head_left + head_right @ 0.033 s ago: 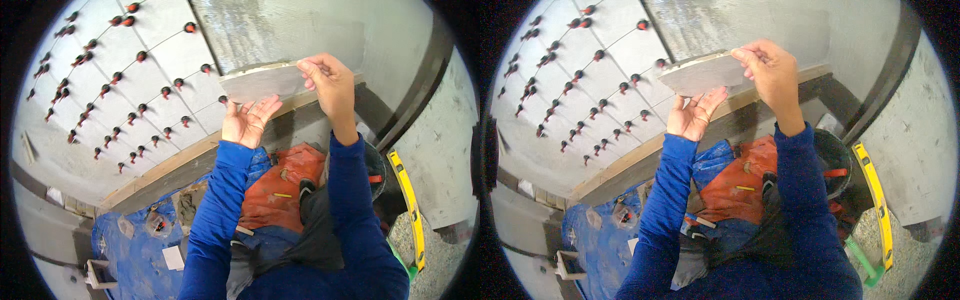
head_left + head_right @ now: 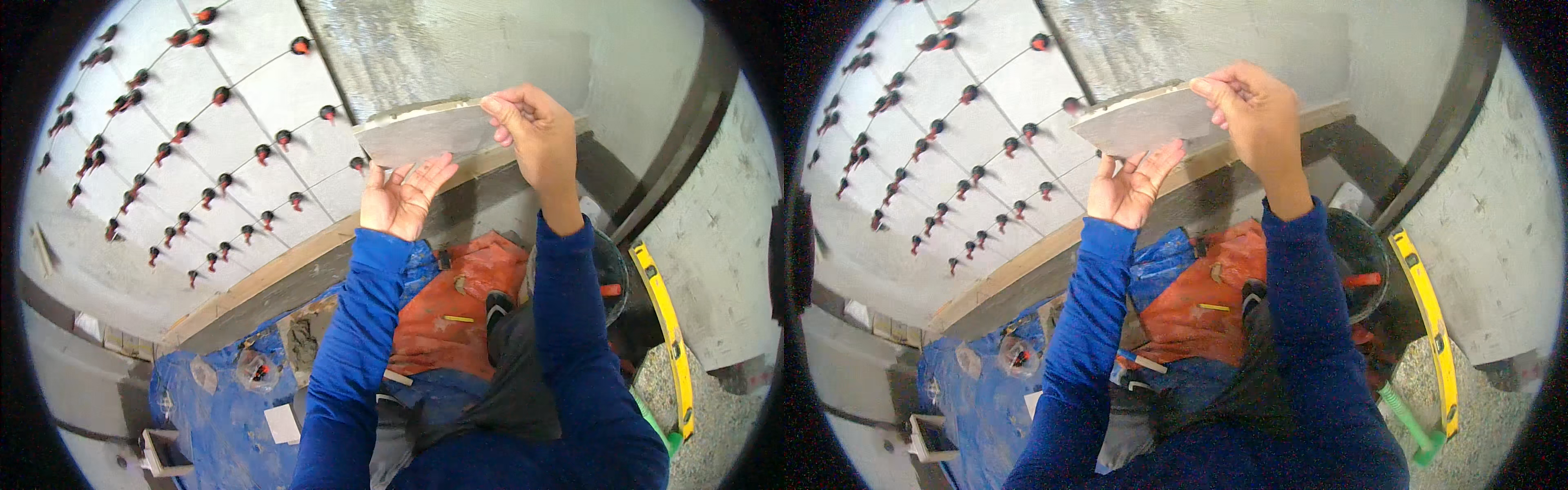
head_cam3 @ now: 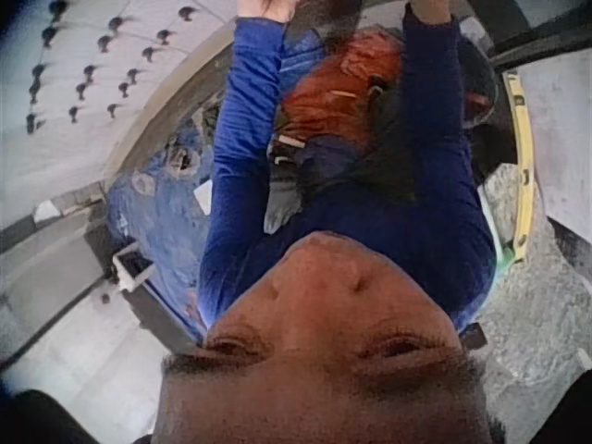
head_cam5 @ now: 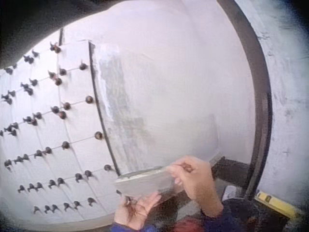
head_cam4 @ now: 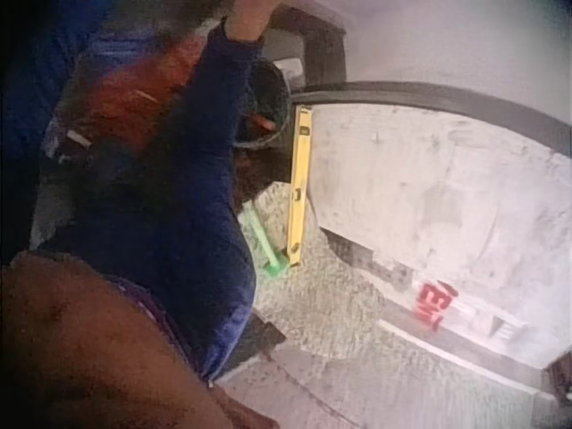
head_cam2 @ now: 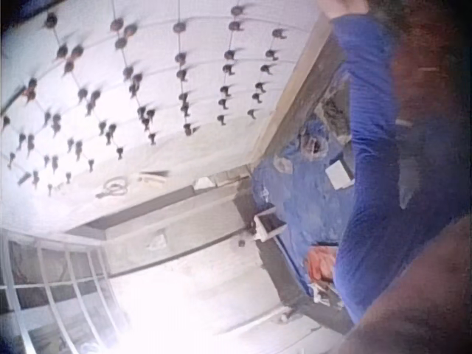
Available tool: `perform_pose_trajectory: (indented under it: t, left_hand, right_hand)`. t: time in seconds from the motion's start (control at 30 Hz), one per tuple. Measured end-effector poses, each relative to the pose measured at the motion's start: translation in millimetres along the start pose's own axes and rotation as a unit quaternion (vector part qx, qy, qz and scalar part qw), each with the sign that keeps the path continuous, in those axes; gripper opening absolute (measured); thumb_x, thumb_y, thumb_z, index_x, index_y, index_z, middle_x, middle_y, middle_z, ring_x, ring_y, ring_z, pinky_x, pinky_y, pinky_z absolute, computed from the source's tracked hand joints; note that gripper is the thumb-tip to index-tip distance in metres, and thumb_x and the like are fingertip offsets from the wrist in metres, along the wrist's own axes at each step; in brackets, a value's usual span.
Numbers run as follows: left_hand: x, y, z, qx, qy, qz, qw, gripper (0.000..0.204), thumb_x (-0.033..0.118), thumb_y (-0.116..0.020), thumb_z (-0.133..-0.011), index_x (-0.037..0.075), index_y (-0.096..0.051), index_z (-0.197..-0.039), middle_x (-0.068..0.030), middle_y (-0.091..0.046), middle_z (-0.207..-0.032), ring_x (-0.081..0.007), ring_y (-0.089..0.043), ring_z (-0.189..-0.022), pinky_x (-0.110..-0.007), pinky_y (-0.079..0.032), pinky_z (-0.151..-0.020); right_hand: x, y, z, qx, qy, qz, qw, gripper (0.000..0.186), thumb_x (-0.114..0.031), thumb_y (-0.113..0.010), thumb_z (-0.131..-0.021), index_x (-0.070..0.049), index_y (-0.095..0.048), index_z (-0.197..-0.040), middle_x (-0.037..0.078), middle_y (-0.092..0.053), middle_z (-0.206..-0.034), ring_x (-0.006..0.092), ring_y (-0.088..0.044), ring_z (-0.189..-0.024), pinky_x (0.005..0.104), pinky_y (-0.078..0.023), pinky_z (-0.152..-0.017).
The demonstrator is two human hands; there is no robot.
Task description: The person applies adhesive to a ceramic tile using a notched trowel, places the tile on a wall, taps it with a rubber mallet, and secures it with tile leveling clips. The process is repeated for multiple tiles.
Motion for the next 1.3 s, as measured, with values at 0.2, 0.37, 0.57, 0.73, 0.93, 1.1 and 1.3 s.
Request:
perform_pose_trajectory:
  t: [0.2,0.37,0.57,0.73,0.93,1.1,1.3]
  left_hand:
    - [-11,13,-52,0.012,0.027,0.035,0.999,0.079,0.055,-0.033,-0.108,-0.004,-0.003,-0.153,-0.0423,-0.022,-0.156,-0.0630,-0.031,-0.141,-0.076,-0.031,-0.114]
    - [-11,7,-60,-0.023,0.032,0.001,0.999,0.078,0.054,-0.036,-0.108,-0.005,-0.007,-0.149,-0.0419,-0.023,-0.154,-0.0629,-0.033,-0.140,-0.076,-0.033,-0.114]
    - [-5,-13,-37,-0.017,-0.020,-0.075,0.997,0.080,0.054,-0.038,-0.108,-0.006,-0.005,-0.149,-0.0428,-0.023,-0.152,-0.0619,-0.035,-0.139,-0.075,-0.034,-0.113]
    - [0,-34,3,0.004,-0.048,-0.135,0.990,0.072,0.050,-0.036,-0.109,-0.009,-0.018,-0.146,-0.0442,-0.028,-0.151,-0.0597,-0.039,-0.138,-0.069,-0.036,-0.116]
    - [20,-65,62,0.023,-0.089,-0.217,0.972,0.073,0.053,-0.030,-0.110,-0.012,-0.025,-0.144,-0.0374,-0.043,-0.145,-0.0533,-0.046,-0.137,-0.062,-0.042,-0.115]
    - [43,-94,108,0.019,-0.106,-0.333,0.937,0.078,0.055,-0.022,-0.110,-0.014,-0.019,-0.145,-0.0385,-0.046,-0.142,-0.0503,-0.050,-0.135,-0.060,-0.044,-0.114]
    - [56,-123,141,-0.006,-0.093,-0.336,0.937,0.087,0.057,-0.013,-0.109,-0.022,-0.017,-0.144,-0.0418,-0.043,-0.143,-0.0514,-0.048,-0.136,-0.060,-0.042,-0.116]
  right_hand:
    - [24,18,-23,0.037,0.028,0.034,0.998,0.023,-0.023,-0.079,-0.090,-0.001,-0.075,-0.092,0.000,-0.067,-0.073,0.0057,-0.058,-0.063,0.0209,-0.046,-0.057]
    - [31,25,-28,0.058,0.029,0.007,0.998,0.022,-0.023,-0.079,-0.090,-0.002,-0.075,-0.093,0.001,-0.068,-0.075,0.0058,-0.060,-0.063,0.0207,-0.047,-0.057]
    - [26,23,-27,0.069,0.021,-0.014,0.997,0.022,-0.023,-0.079,-0.091,-0.002,-0.075,-0.096,0.001,-0.068,-0.076,0.0057,-0.060,-0.064,0.0207,-0.048,-0.057]
    - [-4,7,-16,0.058,0.027,-0.002,0.998,0.022,-0.023,-0.079,-0.091,-0.002,-0.074,-0.095,0.002,-0.068,-0.075,0.0058,-0.060,-0.062,0.0207,-0.047,-0.055]
    - [-59,-22,-2,-0.007,0.028,0.004,1.000,0.022,-0.023,-0.077,-0.094,-0.001,-0.073,-0.095,0.003,-0.068,-0.075,0.0064,-0.059,-0.062,0.0211,-0.046,-0.056]
    - [-105,-48,-5,-0.033,0.086,0.005,0.996,0.023,-0.024,-0.079,-0.091,-0.001,-0.074,-0.090,0.003,-0.068,-0.069,0.0064,-0.059,-0.056,0.0215,-0.046,-0.051]
    - [-163,-67,-10,-0.076,0.153,0.042,0.984,0.027,-0.027,-0.080,-0.092,-0.001,-0.073,-0.092,0.002,-0.066,-0.072,0.0048,-0.057,-0.058,0.0196,-0.044,-0.051]
Point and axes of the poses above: each hand's wrist, its own z-axis away from the middle knuckle, its own y-axis out of the back of the hand, x = y × z, the point moved 1 cm from there along -z, towards the middle knuckle
